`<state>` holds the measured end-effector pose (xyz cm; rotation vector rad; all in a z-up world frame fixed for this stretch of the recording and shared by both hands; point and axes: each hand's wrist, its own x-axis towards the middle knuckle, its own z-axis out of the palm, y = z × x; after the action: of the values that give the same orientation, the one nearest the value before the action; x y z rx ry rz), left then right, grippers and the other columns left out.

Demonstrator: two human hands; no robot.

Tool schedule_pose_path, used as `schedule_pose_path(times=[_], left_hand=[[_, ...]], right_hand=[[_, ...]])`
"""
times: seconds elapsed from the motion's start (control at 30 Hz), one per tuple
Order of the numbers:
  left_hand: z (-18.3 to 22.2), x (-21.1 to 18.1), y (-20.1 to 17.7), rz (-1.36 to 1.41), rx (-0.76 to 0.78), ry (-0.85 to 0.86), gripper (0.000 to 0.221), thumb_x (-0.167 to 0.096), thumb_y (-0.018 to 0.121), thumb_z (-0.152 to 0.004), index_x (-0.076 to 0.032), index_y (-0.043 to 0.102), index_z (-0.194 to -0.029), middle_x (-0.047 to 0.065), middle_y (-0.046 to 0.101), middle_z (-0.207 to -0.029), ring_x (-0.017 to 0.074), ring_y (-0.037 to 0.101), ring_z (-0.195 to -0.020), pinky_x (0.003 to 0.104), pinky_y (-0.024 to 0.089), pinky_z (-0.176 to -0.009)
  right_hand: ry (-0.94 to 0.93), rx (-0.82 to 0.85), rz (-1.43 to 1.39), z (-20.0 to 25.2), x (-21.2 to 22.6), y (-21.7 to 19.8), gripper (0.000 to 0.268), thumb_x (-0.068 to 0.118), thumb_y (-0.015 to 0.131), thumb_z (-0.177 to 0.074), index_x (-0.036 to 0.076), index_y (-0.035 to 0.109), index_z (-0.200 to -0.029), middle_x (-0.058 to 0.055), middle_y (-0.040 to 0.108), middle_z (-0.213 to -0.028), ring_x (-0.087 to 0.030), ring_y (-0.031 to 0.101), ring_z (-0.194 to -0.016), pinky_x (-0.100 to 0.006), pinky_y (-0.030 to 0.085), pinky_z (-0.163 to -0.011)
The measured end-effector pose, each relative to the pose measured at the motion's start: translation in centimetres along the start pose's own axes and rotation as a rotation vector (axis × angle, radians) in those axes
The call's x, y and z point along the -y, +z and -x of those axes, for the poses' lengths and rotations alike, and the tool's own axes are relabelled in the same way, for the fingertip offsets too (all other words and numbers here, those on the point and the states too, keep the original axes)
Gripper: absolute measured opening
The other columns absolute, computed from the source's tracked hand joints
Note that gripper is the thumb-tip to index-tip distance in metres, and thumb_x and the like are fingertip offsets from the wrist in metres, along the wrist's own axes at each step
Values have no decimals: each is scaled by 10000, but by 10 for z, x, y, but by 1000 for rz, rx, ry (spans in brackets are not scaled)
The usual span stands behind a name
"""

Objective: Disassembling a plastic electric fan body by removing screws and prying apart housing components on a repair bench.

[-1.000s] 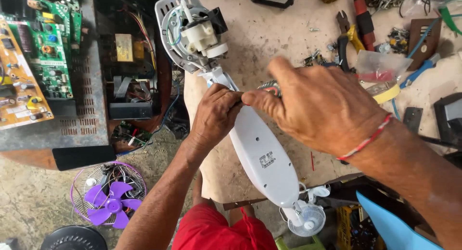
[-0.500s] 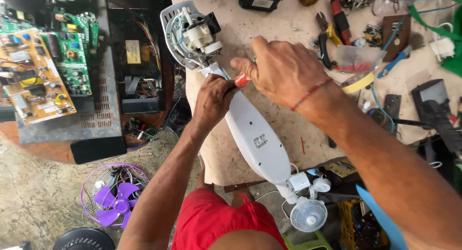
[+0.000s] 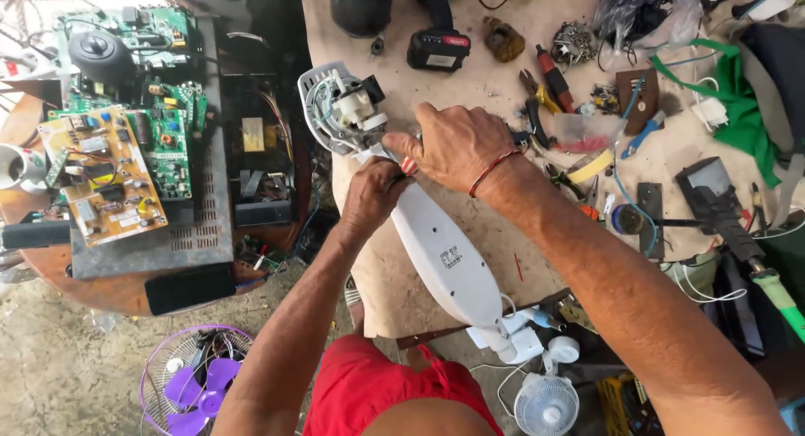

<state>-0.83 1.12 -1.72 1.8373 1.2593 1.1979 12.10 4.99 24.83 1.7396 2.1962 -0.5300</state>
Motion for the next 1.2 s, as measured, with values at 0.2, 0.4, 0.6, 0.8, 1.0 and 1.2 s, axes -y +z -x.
schedule_pose_path(times=[0.2,0.4,0.6,0.8,1.0,1.2], left_hand=[[-2,-10,-14,44,148,14,103,-87,756,-874,-76,680,-943,102,716,-903,341,658,-1090,448,567,-914],[3,20,2,52,94,-51,86,-156,779,-868,-143,708,-914,33,723,-908,261,688,-1040,404,578,-893],[-1,15,-1,88,5,57,193,-215,838,-865,-125,670,-900,46,691,-817,285,679,-964,403,574,-835],[-3,22,-1,20,135,46,224,-243,726,-957,-106,627,-811,61,687,-774,278,700,-989,411,584,-837],[1,17,8,75,-21,57,253,-274,831,-875,-112,636,-877,74,658,-818,317,657,-952,417,562,-838],[-3,-3,-7,50,121,70,114,-127,725,-946,-55,648,-904,129,698,-881,340,672,-1051,446,565,-888]], right_hand=[[-409,75,48,-9,-15,7,326,185,600,-1013,185,560,-1336,-146,561,-1127,-402,618,-1093,-523,549,-907],[-267,136,-195,-3,-19,3,450,401,678,-1012,58,499,-1241,-216,593,-1058,-399,662,-1042,-571,562,-885],[-295,14,53,-10,-13,16,226,294,490,-1082,182,620,-1229,-144,625,-1048,-341,662,-1014,-494,538,-874],[-366,92,-183,0,-14,2,446,286,741,-933,130,527,-1292,-253,529,-1185,-521,572,-1148,-630,492,-969],[-181,8,-58,-4,-11,15,401,478,387,-1098,99,498,-1166,-232,651,-1043,-497,705,-970,-594,577,-809],[-437,115,-189,0,-11,7,293,43,510,-988,57,521,-1280,-207,622,-1093,-437,615,-1103,-559,508,-957]])
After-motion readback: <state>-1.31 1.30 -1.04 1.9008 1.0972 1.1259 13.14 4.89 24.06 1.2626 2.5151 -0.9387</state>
